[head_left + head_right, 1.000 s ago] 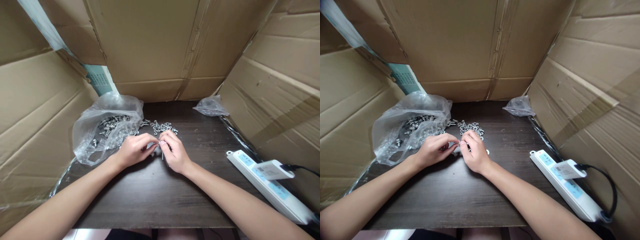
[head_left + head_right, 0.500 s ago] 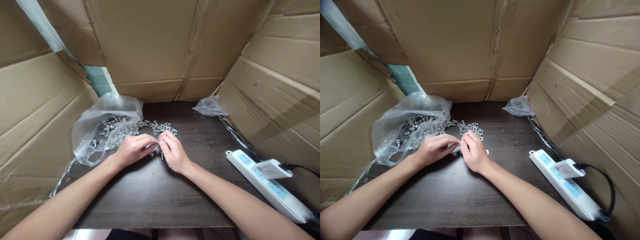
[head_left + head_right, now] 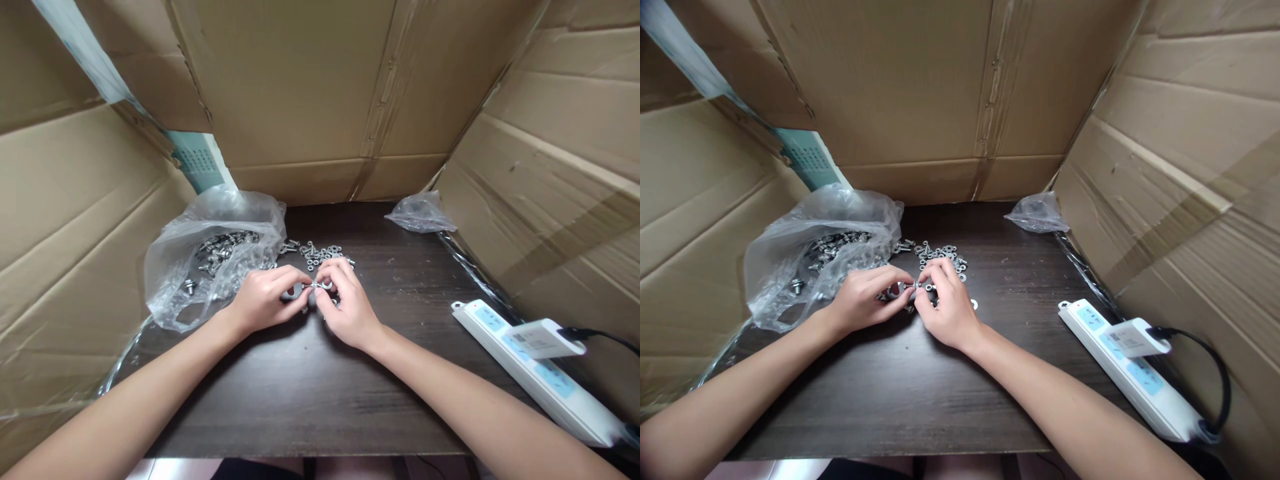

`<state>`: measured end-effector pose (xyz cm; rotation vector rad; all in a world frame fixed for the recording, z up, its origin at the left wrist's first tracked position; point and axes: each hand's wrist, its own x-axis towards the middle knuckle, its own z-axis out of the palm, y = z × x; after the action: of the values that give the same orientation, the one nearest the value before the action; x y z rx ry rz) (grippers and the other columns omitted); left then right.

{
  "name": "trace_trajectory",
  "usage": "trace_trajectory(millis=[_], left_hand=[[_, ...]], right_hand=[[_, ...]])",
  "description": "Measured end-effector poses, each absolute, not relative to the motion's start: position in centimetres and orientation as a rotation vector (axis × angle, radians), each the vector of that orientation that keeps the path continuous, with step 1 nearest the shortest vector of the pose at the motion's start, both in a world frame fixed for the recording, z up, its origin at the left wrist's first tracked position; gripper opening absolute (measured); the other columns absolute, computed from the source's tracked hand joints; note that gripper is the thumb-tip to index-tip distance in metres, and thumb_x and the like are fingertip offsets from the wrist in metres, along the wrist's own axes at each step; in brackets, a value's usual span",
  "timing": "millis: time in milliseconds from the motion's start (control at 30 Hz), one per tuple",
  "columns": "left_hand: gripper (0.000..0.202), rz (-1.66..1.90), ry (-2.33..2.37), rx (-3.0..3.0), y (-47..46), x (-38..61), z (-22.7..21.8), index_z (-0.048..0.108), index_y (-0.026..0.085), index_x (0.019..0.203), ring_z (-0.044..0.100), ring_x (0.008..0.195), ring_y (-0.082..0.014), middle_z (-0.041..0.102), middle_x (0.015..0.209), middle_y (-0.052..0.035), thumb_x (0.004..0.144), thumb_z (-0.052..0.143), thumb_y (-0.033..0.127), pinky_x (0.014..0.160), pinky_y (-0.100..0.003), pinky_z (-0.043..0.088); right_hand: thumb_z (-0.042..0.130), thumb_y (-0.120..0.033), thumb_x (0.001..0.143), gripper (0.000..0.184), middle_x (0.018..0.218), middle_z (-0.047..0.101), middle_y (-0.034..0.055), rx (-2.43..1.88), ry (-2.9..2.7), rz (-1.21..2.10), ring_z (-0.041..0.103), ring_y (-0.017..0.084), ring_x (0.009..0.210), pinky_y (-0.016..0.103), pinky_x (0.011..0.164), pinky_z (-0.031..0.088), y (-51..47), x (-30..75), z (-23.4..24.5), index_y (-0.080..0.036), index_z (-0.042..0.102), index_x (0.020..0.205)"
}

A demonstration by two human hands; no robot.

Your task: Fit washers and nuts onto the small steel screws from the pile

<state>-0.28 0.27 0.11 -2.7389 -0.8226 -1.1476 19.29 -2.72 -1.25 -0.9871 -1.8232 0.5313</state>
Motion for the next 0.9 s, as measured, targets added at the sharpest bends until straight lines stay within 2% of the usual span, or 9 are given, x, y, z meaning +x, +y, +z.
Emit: trace_trajectory(millis=[200, 333, 467, 567, 667, 767, 900], left_hand=[[0.012, -1.168, -0.838, -2.744, 0.34, -0.21, 0.03, 0.068, 0.016, 0.094, 0.064, 0.055, -0.0094, 0.072, 0.077, 0.0000, 0.096, 0.059, 0.023, 0.054, -0.021, 0.048], [0.012, -1.187, -0.836, -2.726, 0.32, -0.15, 0.08, 0.068, 0.016, 0.094, 0.064, 0.056, -0.0092, 0.073, 0.077, -0.0003, 0.097, 0.059, 0.023, 0.054, -0.021, 0.048], [0.009, -1.188, -0.835, -2.727, 0.31, -0.15, 0.04, 0.068, 0.016, 0.094, 0.062, 0.055, -0.0080, 0.073, 0.078, 0.0002, 0.096, 0.061, 0.022, 0.054, -0.021, 0.048], [0.007, -1.202, -0.835, -2.734, 0.35, -0.17, -0.03, 0.068, 0.016, 0.095, 0.062, 0.055, -0.0077, 0.072, 0.078, 0.0004, 0.095, 0.062, 0.021, 0.054, -0.020, 0.048], [0.006, -1.223, -0.833, -2.731, 0.35, -0.17, -0.01, 0.067, 0.016, 0.094, 0.062, 0.056, -0.0083, 0.072, 0.079, 0.0000, 0.094, 0.063, 0.020, 0.055, -0.020, 0.048], [0.007, -1.225, -0.829, -2.726, 0.29, -0.13, 0.07, 0.067, 0.016, 0.094, 0.062, 0.058, -0.0092, 0.071, 0.078, -0.0005, 0.094, 0.062, 0.020, 0.057, -0.021, 0.049], [0.007, -1.211, -0.825, -2.728, 0.27, -0.11, 0.13, 0.067, 0.016, 0.093, 0.062, 0.058, -0.0094, 0.071, 0.077, -0.0008, 0.094, 0.061, 0.021, 0.057, -0.021, 0.050]], right_hand=[[0.053, -0.013, 0.087, 0.015, 0.106, 0.056, 0.0083, -0.934, -1.802, 0.489, 0.057, 0.024, 0.097, 0.039, 0.081, 0.050, -2.93, 19.27, -1.03, -0.023, 0.055, 0.098], [0.052, -0.020, 0.094, 0.006, 0.105, 0.058, 0.0083, -0.986, -1.777, 0.498, 0.059, 0.023, 0.096, 0.040, 0.082, 0.051, -2.87, 19.35, -0.90, -0.022, 0.058, 0.095], [0.051, -0.024, 0.098, 0.015, 0.105, 0.057, 0.0087, -1.017, -1.789, 0.517, 0.061, 0.022, 0.096, 0.039, 0.083, 0.051, -2.80, 19.31, -1.02, -0.021, 0.060, 0.087], [0.054, -0.019, 0.094, 0.006, 0.108, 0.057, 0.0097, -1.004, -1.796, 0.487, 0.060, 0.024, 0.100, 0.040, 0.084, 0.051, -2.83, 19.30, -1.06, -0.021, 0.059, 0.094], [0.055, -0.016, 0.090, 0.011, 0.110, 0.056, 0.0101, -0.987, -1.788, 0.457, 0.058, 0.025, 0.103, 0.041, 0.085, 0.051, -2.85, 19.35, -1.02, -0.021, 0.057, 0.100], [0.053, -0.020, 0.094, 0.005, 0.109, 0.056, 0.0093, -1.002, -1.789, 0.487, 0.059, 0.024, 0.102, 0.041, 0.085, 0.051, -2.80, 19.38, -1.03, -0.021, 0.058, 0.094], [0.051, -0.022, 0.098, 0.011, 0.108, 0.057, 0.0095, -0.996, -1.805, 0.509, 0.060, 0.023, 0.100, 0.040, 0.083, 0.052, -2.71, 19.37, -1.10, -0.021, 0.058, 0.088]])
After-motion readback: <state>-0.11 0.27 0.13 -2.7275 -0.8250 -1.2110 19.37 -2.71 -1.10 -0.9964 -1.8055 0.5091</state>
